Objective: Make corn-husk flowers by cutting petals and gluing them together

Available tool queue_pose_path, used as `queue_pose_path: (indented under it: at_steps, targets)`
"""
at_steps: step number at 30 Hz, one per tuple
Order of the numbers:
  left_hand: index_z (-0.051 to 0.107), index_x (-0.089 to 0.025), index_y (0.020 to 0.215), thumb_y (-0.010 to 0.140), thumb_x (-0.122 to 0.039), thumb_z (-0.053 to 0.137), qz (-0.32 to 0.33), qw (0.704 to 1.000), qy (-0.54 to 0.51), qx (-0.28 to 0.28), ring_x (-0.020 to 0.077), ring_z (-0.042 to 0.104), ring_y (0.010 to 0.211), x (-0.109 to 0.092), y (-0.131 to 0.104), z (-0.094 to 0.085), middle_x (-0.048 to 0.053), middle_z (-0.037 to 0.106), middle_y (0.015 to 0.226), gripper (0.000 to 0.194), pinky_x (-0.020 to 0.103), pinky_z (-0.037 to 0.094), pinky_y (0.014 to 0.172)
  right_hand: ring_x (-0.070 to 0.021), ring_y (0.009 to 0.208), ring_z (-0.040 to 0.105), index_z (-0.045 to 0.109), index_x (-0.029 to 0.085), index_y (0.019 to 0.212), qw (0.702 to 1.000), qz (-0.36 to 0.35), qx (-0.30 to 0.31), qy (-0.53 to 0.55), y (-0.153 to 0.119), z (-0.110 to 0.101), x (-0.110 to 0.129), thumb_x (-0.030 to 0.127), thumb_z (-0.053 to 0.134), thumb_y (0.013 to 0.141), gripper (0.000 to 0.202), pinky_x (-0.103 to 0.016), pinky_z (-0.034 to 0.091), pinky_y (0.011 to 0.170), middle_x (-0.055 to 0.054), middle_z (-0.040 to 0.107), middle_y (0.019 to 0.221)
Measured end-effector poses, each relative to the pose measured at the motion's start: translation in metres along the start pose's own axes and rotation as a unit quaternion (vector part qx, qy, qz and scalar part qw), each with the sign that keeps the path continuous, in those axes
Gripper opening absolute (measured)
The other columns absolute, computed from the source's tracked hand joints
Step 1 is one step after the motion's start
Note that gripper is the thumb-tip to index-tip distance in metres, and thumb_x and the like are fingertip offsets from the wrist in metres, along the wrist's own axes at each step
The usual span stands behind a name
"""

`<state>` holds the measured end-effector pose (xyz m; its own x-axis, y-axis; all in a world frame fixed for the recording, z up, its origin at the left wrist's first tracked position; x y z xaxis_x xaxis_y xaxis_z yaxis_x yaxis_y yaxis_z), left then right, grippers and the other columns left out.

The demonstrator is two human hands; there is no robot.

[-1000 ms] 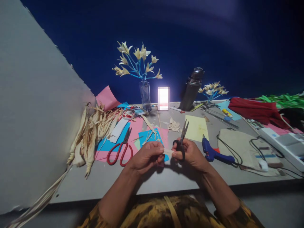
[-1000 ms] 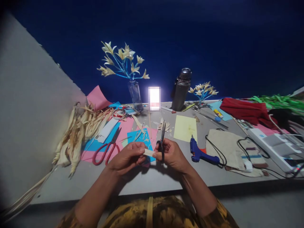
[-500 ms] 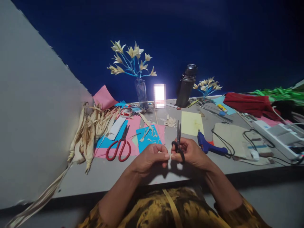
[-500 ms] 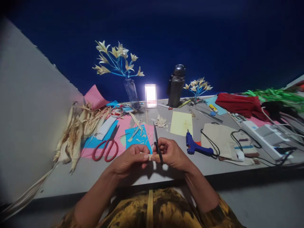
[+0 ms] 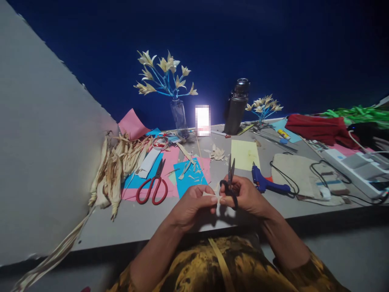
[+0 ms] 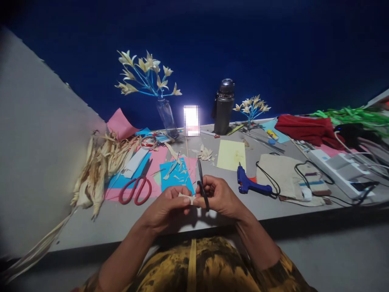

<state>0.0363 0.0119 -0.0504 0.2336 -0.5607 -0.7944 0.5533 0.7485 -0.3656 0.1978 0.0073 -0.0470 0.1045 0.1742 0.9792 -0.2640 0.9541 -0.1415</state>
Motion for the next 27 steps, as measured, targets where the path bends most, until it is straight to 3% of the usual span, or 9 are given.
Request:
queue_pose_path:
  at_steps: [3, 5, 8, 11, 15, 21, 24, 27]
  targets:
    - [0.058, -0.014, 0.064, 0.062, -0.03, 0.087, -0.01, 0.999, -0.018, 0.043, 0.0079, 0.046, 0.045, -0.003, -0.004, -0.005, 0.0, 0.057, 0.049, 0.033, 0.021, 0.035, 0.05, -0.0108, 0.065, 0.058, 0.065, 0.017, 0.082, 1.0, -0.005, 0.002, 0.0, -0.002, -0.001, -0.003, 0.02, 0.087, 0.06, 0.031, -0.02, 0.046, 0.059, 0.001, 0.066, 0.075]
    - [0.054, -0.015, 0.062, 0.064, -0.028, 0.086, -0.003, 0.995, -0.077, 0.06, 0.007, 0.044, 0.045, -0.008, -0.007, -0.013, -0.004, 0.052, 0.05, 0.035, 0.023, 0.04, 0.054, -0.0106, 0.064, 0.057, 0.064, 0.017, 0.081, 1.0, -0.009, -0.01, 0.009, -0.003, -0.003, -0.003, 0.022, 0.087, 0.061, 0.031, -0.02, 0.046, 0.059, 0.001, 0.066, 0.075]
    - [0.057, -0.016, 0.071, 0.064, -0.031, 0.088, 0.03, 0.992, -0.124, 0.022, 0.0086, 0.051, 0.053, -0.01, -0.01, -0.018, -0.004, 0.055, 0.059, 0.035, 0.026, 0.046, 0.061, -0.0106, 0.062, 0.057, 0.063, 0.017, 0.081, 0.999, -0.02, -0.034, 0.014, -0.003, -0.002, -0.002, 0.025, 0.085, 0.064, 0.028, -0.021, 0.046, 0.058, 0.002, 0.065, 0.075]
    - [0.065, -0.015, 0.087, 0.061, -0.037, 0.09, 0.021, 0.997, -0.078, -0.017, 0.0124, 0.058, 0.06, -0.002, -0.008, -0.009, 0.001, 0.063, 0.068, 0.043, 0.024, 0.045, 0.059, -0.0107, 0.063, 0.057, 0.063, 0.018, 0.082, 0.999, -0.035, -0.034, 0.002, 0.0, 0.002, 0.0, 0.025, 0.085, 0.064, 0.029, -0.021, 0.046, 0.059, 0.002, 0.065, 0.074]
    - [0.064, -0.011, 0.072, 0.061, -0.027, 0.088, 0.028, 0.998, -0.05, -0.03, 0.0087, 0.05, 0.052, 0.002, -0.004, 0.002, 0.001, 0.059, 0.058, 0.031, 0.021, 0.036, 0.053, -0.0112, 0.064, 0.056, 0.063, 0.018, 0.081, 0.998, -0.044, -0.035, -0.018, 0.001, 0.007, 0.003, 0.026, 0.085, 0.064, 0.03, -0.022, 0.046, 0.06, 0.002, 0.065, 0.073]
    - [0.061, -0.014, 0.07, 0.064, -0.02, 0.084, 0.03, 0.984, -0.172, 0.017, 0.0063, 0.044, 0.049, -0.002, -0.012, -0.015, -0.003, 0.054, 0.058, 0.025, 0.025, 0.044, 0.059, -0.0104, 0.061, 0.056, 0.061, 0.018, 0.08, 0.999, -0.035, -0.023, 0.006, -0.003, 0.009, -0.001, 0.024, 0.087, 0.061, 0.032, -0.022, 0.046, 0.06, 0.002, 0.065, 0.072]
    - [0.058, -0.014, 0.068, 0.065, -0.017, 0.082, 0.048, 0.965, -0.255, -0.017, 0.0041, 0.042, 0.049, -0.001, -0.013, -0.026, -0.004, 0.053, 0.064, 0.025, 0.023, 0.044, 0.057, -0.0105, 0.061, 0.056, 0.061, 0.018, 0.079, 0.999, -0.044, -0.031, 0.005, -0.002, 0.008, -0.005, 0.025, 0.085, 0.064, 0.029, -0.022, 0.046, 0.06, 0.002, 0.064, 0.071]
    - [0.065, -0.015, 0.083, 0.07, -0.028, 0.082, 0.049, 0.968, -0.238, -0.06, 0.0095, 0.055, 0.06, 0.004, -0.011, -0.024, -0.001, 0.06, 0.073, 0.025, 0.025, 0.048, 0.061, -0.0112, 0.062, 0.057, 0.062, 0.018, 0.08, 0.998, -0.05, -0.045, -0.001, -0.001, 0.006, -0.007, 0.027, 0.083, 0.066, 0.026, -0.023, 0.047, 0.06, 0.002, 0.065, 0.072]
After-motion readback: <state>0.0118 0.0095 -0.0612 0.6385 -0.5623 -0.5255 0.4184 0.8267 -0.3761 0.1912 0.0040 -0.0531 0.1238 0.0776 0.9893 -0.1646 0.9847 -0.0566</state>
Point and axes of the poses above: each hand's wrist, its own y-axis towards the middle knuckle, its own z-axis out of the palm, x = y × z, the point moved 4 cm from there along y, towards the middle knuckle
